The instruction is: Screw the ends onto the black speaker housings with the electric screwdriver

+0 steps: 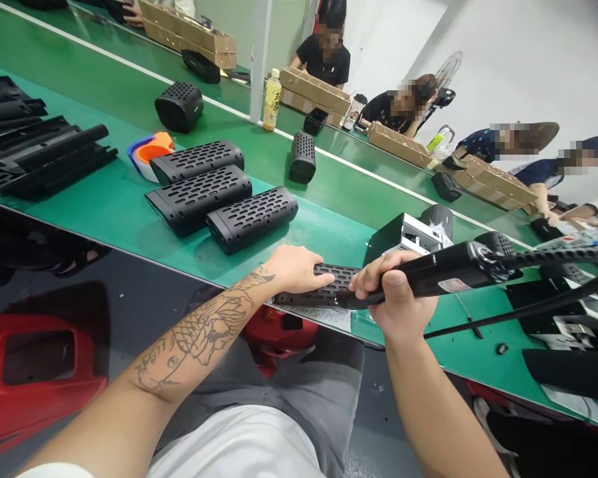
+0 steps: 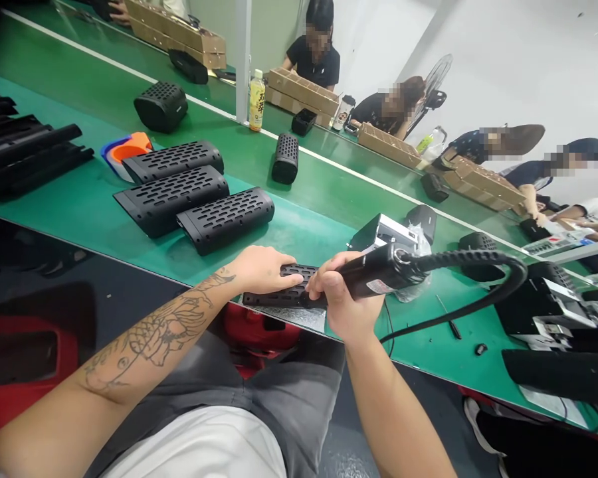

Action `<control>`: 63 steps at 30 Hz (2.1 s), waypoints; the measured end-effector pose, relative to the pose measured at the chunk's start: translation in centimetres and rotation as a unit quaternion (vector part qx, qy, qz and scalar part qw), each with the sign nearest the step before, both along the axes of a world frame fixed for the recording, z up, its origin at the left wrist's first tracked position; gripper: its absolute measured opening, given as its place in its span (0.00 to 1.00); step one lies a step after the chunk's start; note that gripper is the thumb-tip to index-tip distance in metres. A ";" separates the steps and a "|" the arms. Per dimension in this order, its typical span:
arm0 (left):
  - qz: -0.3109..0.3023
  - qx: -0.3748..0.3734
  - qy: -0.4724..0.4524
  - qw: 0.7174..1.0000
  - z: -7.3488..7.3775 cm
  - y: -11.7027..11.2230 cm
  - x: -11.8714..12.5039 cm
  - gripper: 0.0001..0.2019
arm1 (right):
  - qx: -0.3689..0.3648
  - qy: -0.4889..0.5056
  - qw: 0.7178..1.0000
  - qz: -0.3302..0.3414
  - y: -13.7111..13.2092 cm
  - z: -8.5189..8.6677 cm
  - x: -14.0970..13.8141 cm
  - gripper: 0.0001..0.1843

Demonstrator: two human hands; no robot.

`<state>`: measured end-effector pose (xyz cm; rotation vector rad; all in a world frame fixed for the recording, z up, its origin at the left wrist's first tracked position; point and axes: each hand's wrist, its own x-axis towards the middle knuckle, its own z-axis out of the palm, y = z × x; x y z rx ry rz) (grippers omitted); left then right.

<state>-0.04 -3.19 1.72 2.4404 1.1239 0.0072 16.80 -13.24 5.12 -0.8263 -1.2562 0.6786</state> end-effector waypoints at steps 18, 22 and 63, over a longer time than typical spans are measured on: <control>-0.004 -0.022 -0.007 1.000 0.3 0.6 0.1 0.35 | -0.046 -0.041 0.995 0.079 0.1 -0.7 0.5 0.23; -0.006 -0.012 0.001 1.000 0.1 0.5 0.2 0.36 | -0.053 -0.040 0.994 0.084 0.0 -0.7 0.4 0.22; -0.087 -0.121 -0.078 0.986 0.3 2.2 -1.1 0.17 | 0.028 0.051 0.996 0.062 1.2 0.5 -6.3 0.24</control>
